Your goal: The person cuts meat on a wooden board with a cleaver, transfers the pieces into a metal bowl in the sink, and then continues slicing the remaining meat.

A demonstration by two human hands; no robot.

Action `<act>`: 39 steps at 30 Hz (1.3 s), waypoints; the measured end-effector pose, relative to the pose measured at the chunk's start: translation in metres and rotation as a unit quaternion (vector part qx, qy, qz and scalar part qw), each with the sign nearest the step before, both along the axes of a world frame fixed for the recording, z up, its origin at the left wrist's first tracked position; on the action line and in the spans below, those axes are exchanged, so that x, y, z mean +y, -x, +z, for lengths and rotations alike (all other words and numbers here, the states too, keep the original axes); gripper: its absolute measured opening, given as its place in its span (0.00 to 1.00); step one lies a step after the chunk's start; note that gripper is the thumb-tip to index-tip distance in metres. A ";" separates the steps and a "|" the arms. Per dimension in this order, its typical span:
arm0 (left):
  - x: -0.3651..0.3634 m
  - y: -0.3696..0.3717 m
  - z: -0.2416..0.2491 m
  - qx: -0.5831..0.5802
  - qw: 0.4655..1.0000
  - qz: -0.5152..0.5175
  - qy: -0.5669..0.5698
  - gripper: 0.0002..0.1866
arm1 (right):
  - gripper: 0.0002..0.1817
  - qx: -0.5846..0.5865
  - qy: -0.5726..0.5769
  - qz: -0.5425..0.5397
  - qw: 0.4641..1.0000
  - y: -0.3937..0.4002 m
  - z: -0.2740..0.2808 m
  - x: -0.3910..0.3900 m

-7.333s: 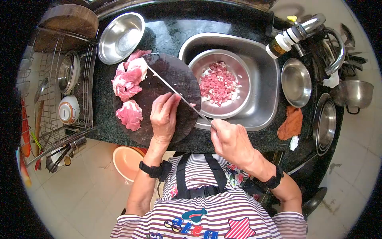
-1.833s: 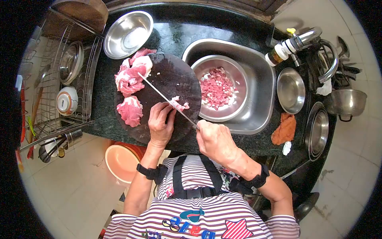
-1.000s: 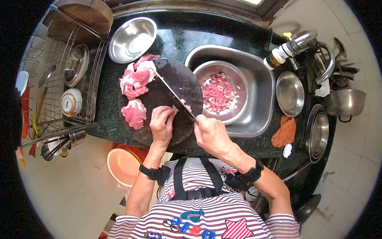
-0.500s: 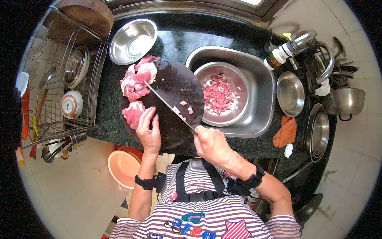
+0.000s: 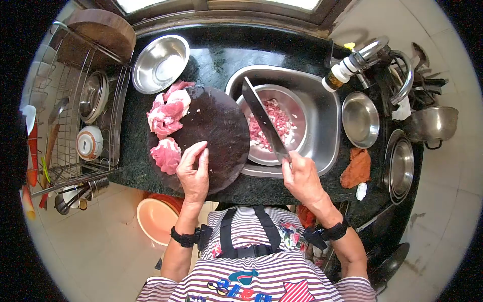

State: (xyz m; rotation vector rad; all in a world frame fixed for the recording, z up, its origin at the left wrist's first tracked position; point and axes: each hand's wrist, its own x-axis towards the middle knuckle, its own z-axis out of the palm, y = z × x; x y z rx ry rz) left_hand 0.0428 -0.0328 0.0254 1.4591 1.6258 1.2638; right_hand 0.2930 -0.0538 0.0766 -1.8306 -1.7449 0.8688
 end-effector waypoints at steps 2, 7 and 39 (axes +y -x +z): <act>0.005 -0.017 0.001 -0.018 0.999 -0.028 0.011 0.09 | 0.05 -0.003 0.005 -0.009 1.000 -0.011 -0.004 0.000; 0.007 -0.064 -0.014 -0.419 0.836 -0.084 0.346 0.23 | 0.09 0.341 0.227 -0.144 0.901 -0.027 -0.010 0.011; 0.062 -0.140 -0.039 -0.653 0.608 -0.034 0.449 0.47 | 0.07 0.463 0.407 -0.269 0.740 -0.109 0.040 -0.055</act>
